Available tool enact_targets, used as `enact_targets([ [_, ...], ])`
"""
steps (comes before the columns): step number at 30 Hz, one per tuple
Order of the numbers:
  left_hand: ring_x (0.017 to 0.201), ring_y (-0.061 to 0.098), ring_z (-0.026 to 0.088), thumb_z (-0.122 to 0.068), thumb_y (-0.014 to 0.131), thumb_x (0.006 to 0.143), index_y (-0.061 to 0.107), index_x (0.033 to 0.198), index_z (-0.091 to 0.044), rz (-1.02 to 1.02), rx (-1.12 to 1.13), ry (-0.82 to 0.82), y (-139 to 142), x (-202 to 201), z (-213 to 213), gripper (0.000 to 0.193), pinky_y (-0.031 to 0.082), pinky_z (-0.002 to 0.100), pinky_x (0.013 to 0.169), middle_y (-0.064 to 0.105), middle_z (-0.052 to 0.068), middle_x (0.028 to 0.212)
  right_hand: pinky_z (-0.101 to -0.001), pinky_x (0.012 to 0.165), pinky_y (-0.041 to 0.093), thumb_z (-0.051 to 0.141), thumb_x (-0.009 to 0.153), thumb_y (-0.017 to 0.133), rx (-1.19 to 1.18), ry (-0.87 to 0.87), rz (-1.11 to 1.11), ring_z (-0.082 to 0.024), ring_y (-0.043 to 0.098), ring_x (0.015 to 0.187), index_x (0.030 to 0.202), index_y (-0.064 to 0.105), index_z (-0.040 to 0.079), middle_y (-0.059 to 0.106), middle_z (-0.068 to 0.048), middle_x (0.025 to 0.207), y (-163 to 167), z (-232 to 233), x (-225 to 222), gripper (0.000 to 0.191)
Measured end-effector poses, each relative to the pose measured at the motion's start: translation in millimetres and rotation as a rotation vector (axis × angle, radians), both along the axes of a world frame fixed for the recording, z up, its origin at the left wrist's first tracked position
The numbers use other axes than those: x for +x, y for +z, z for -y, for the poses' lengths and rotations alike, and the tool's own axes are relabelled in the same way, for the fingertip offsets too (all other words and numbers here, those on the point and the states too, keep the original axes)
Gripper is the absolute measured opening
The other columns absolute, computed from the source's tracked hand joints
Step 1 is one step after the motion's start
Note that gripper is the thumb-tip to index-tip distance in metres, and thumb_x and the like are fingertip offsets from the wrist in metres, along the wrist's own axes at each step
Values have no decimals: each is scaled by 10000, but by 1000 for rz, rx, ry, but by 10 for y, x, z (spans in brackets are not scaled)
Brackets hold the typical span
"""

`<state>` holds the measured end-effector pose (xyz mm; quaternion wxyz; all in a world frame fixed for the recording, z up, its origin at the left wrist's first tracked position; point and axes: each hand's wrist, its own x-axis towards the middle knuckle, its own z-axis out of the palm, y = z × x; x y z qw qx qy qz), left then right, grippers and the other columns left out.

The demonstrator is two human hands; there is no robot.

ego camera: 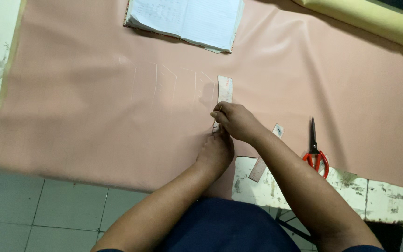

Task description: The person uses a ruler and a marking tool to draw straight lines on a large sheet of pink fabric laid on a worktable. They repeatedly reposition the ruler and trace along its edge to create multiple parallel lines across the fabric surface.

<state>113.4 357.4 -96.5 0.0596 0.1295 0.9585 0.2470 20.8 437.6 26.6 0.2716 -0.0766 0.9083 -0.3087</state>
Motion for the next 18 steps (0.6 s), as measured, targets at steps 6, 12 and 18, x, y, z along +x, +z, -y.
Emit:
enact_targets([
  [6, 815, 701, 429, -108, 468, 967, 466, 1286, 161, -65, 121, 24, 268, -79, 76, 417, 594, 501, 643, 578, 352, 1238, -421, 760, 553, 289, 981, 633, 74, 138, -256, -317, 702, 835, 1012, 715, 74, 741, -119, 928, -155, -55, -160, 233],
  [12, 898, 702, 433, -70, 475, 952, 572, 988, 38, 283, 40, -104, 709, -313, 179, 149, 595, 516, 735, 219, 375, 1596, -445, 830, 529, 223, 1000, 619, 96, 109, -500, -347, 666, 960, 1023, 698, 51, 721, -130, 1026, -244, -112, -744, 191],
  [18, 878, 703, 445, -33, 483, 915, 571, 985, 48, 260, 97, -101, 848, -354, 234, 139, 594, 516, 748, 194, 377, 1599, -423, 821, 535, 207, 988, 634, 67, 37, -490, -325, 674, 929, 1050, 708, 50, 724, -119, 1022, -247, -61, -951, 185],
])
